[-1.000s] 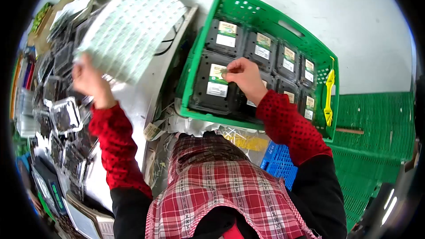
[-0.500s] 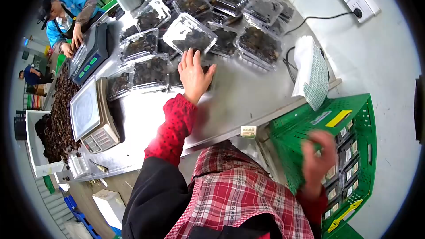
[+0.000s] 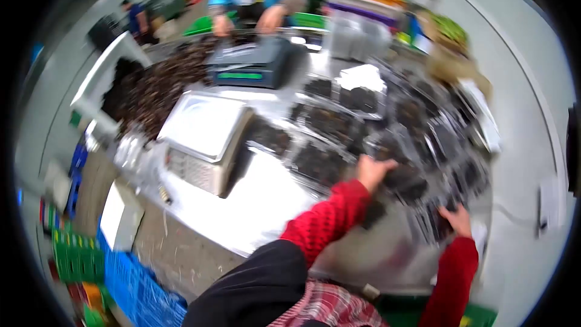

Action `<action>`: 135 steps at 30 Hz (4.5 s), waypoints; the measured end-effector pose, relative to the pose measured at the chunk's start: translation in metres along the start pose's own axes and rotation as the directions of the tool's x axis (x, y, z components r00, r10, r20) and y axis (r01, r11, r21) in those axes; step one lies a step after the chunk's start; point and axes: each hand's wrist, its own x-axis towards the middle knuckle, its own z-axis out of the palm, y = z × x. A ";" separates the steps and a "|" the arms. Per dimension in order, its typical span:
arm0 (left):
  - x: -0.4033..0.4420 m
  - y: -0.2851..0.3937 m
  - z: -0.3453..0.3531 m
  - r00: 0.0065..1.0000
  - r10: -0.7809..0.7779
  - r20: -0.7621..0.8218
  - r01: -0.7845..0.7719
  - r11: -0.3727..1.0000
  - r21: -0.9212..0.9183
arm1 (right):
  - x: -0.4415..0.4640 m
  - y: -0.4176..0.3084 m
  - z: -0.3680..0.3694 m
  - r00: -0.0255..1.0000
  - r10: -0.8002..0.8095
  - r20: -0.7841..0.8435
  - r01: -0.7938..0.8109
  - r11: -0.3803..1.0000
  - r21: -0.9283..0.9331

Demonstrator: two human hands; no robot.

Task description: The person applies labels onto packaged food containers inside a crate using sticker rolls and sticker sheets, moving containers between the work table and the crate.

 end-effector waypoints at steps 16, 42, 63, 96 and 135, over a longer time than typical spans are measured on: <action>-0.028 -0.059 -0.062 0.813 -0.188 0.550 -0.069 0.909 0.412 | -0.051 -0.011 0.030 0.966 0.048 0.256 -0.161 0.884 0.439; -0.140 -0.068 -0.199 0.742 0.037 0.670 -0.583 0.530 0.616 | -0.148 -0.060 0.070 0.930 0.040 0.365 -0.281 0.718 0.637; -0.415 0.098 0.206 -0.083 -0.175 0.981 0.277 0.942 0.191 | -0.621 0.064 -0.179 0.667 0.549 -0.503 0.466 0.219 0.857; -0.313 0.046 0.143 0.315 0.625 0.714 -0.894 0.449 0.001 | -0.597 0.026 -0.098 0.168 0.075 -0.983 -0.225 0.974 0.036; 0.134 0.034 -0.184 0.582 -0.377 0.721 -0.297 0.726 0.620 | 0.069 -0.191 0.192 0.905 -0.073 0.418 -0.336 0.477 0.812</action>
